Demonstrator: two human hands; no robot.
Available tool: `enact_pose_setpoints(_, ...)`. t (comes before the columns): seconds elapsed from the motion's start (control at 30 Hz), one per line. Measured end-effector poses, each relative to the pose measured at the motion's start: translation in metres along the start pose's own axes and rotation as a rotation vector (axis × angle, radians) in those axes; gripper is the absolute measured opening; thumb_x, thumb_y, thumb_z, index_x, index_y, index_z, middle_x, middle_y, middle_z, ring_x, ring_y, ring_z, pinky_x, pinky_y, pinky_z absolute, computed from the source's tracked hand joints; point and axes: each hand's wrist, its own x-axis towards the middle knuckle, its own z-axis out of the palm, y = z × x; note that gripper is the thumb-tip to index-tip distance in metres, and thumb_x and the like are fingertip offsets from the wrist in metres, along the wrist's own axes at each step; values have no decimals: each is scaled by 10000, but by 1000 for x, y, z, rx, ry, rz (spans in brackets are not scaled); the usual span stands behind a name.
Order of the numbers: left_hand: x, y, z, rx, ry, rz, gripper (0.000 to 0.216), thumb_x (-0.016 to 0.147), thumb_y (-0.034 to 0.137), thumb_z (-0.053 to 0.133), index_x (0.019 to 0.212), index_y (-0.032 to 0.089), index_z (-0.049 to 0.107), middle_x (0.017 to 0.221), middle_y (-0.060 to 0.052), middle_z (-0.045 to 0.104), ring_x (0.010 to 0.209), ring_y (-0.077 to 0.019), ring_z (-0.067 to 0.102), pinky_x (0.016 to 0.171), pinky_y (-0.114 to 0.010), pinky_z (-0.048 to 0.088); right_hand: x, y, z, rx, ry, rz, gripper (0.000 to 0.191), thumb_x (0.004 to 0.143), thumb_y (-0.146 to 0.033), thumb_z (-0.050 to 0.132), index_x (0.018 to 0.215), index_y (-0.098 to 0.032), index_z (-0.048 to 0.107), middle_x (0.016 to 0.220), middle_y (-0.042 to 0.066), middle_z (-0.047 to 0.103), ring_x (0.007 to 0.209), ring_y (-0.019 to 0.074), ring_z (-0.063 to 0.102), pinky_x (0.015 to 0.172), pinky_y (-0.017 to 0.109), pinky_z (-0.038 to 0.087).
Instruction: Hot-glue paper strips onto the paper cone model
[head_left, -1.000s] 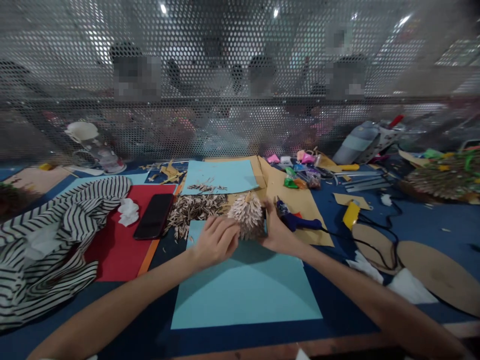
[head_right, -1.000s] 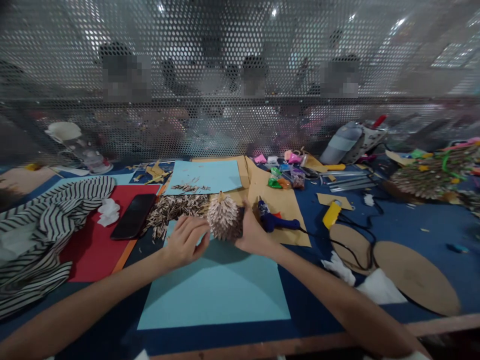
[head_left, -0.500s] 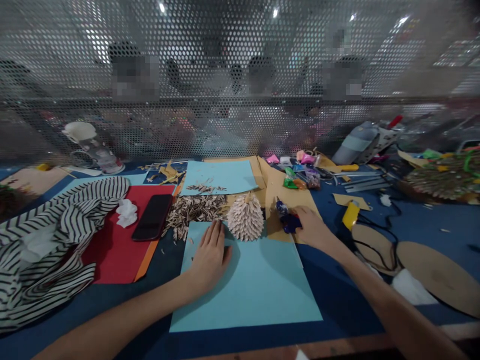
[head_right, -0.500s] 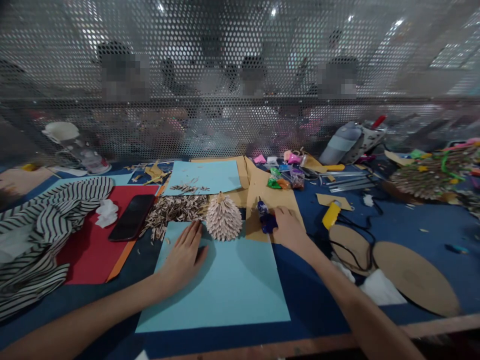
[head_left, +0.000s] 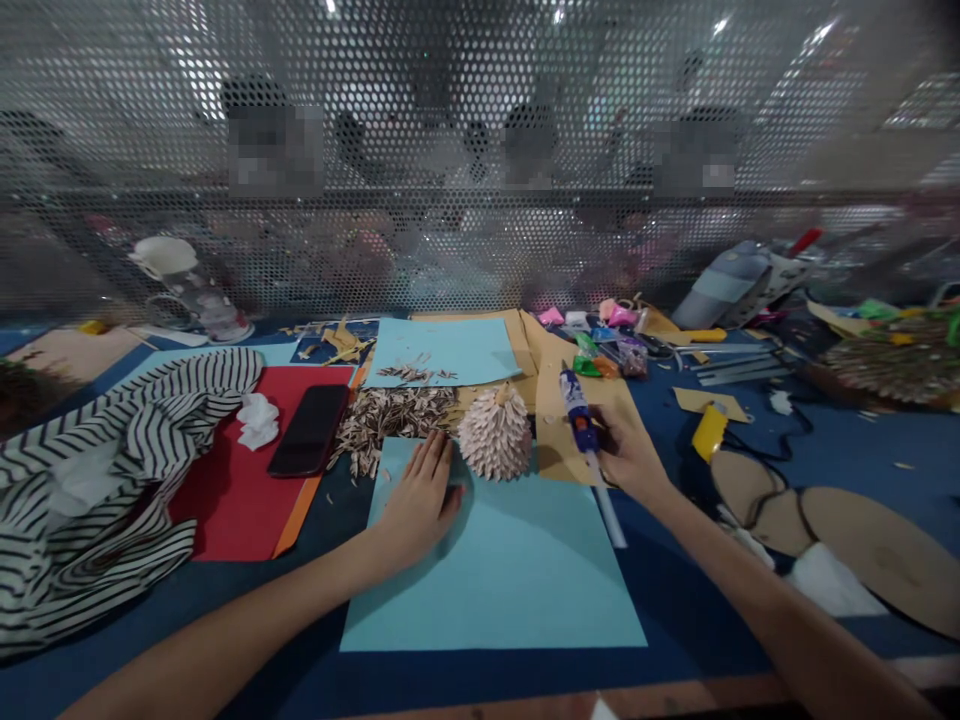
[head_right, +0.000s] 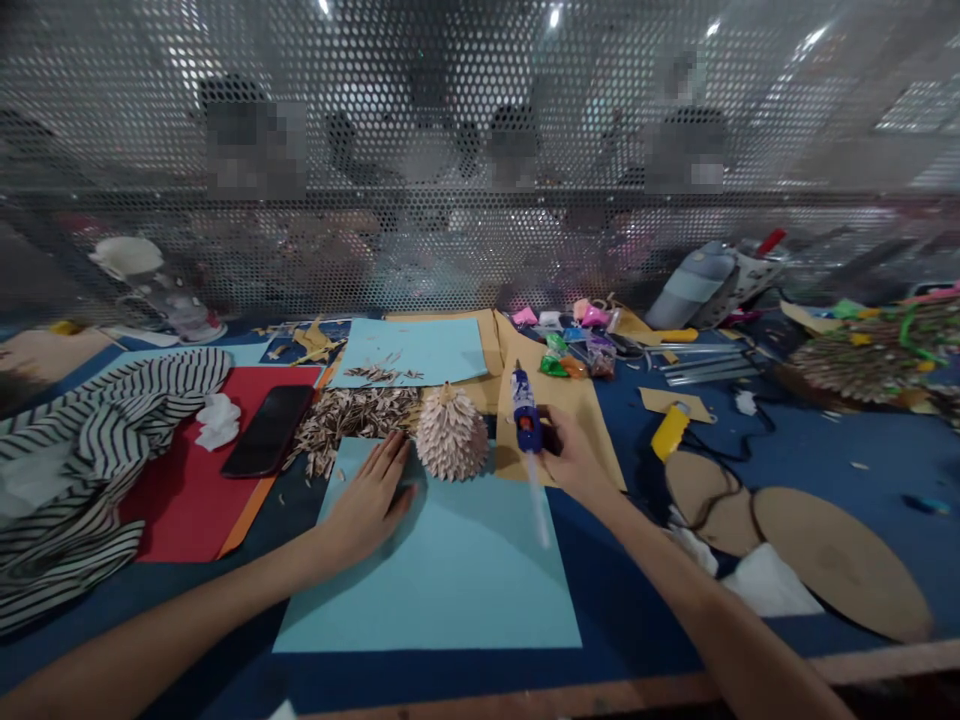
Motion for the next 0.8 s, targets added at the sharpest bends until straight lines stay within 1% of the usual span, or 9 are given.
enact_pose_setpoints(0.03, 2, -1, -2, -5, 26, 0, 476, 925, 328, 380, 1347, 107, 376, 1431, -177, 376, 1371, -292, 288, 1077, -469, 357, -2, 0, 5, 142, -16, 75, 339, 651, -251, 681, 969, -243, 563, 906, 26, 629, 654, 160, 572, 592, 296, 474)
enact_pose_setpoints(0.1, 7, -4, -10, -3, 70, -3, 378, 919, 280, 390, 1258, 126, 456, 1341, -164, 465, 1315, -282, 368, 1036, -447, 394, -7, -1, 15, 340, 1, 193, 277, 653, -286, 691, 908, -241, 591, 830, 6, 628, 564, 124, 534, 500, 256, 422)
enact_pose_setpoints(0.17, 14, -11, -21, 32, 98, -34, 284, 903, 231, 405, 1149, 152, 523, 1199, -136, 549, 1195, -275, 470, 971, -434, 424, -9, 0, 23, 445, 37, 273, 258, 624, -301, 707, 851, -221, 615, 749, -3, 616, 538, 113, 522, 471, 239, 390)
enact_pose_setpoints(0.2, 18, -15, -27, 76, 109, -78, 255, 886, 208, 423, 1104, 158, 546, 1135, -125, 574, 1138, -280, 497, 935, -435, 428, -9, 0, 26, 477, 59, 303, 260, 603, -303, 715, 829, -211, 623, 704, -8, 607, 532, 112, 520, 467, 236, 382)
enact_pose_setpoints(0.27, 24, -25, -38, 191, 143, -186, 217, 861, 215, 462, 1041, 169, 574, 1046, -114, 600, 1063, -303, 510, 856, -444, 420, -9, 2, 30, 518, 92, 344, 261, 585, -299, 720, 809, -197, 634, 622, -17, 586, 526, 114, 515, 472, 236, 376)
enact_pose_setpoints(0.37, 31, -41, -48, 302, 189, -312, 211, 859, 280, 488, 1024, 190, 583, 1032, -102, 598, 1030, -310, 494, 815, -440, 384, -9, 6, 32, 544, 113, 347, 232, 620, -297, 702, 816, -190, 642, 544, -25, 560, 533, 122, 514, 502, 245, 385)
enact_pose_setpoints(0.47, 33, -54, -49, 335, 163, -375, 220, 834, 366, 533, 955, 196, 603, 1002, -105, 593, 978, -310, 490, 779, -423, 368, -10, 8, 32, 535, 119, 341, 214, 628, -293, 703, 804, -189, 639, 542, -25, 564, 539, 125, 512, 506, 248, 377)
enact_pose_setpoints(0.57, 35, -60, -46, 301, 151, -365, 202, 830, 379, 540, 913, 214, 623, 986, -99, 594, 963, -304, 484, 769, -414, 359, -11, 5, 33, 519, 124, 368, 203, 619, -297, 708, 773, -193, 627, 550, -23, 565, 532, 127, 507, 496, 252, 362)
enact_pose_setpoints(0.8, 41, -65, -46, 204, 162, -324, 159, 849, 295, 519, 867, 228, 662, 971, -76, 628, 970, -274, 493, 776, -388, 350, -9, 3, 33, 536, 120, 342, 194, 620, -283, 692, 785, -193, 644, 554, -25, 567, 523, 124, 499, 527, 268, 368)
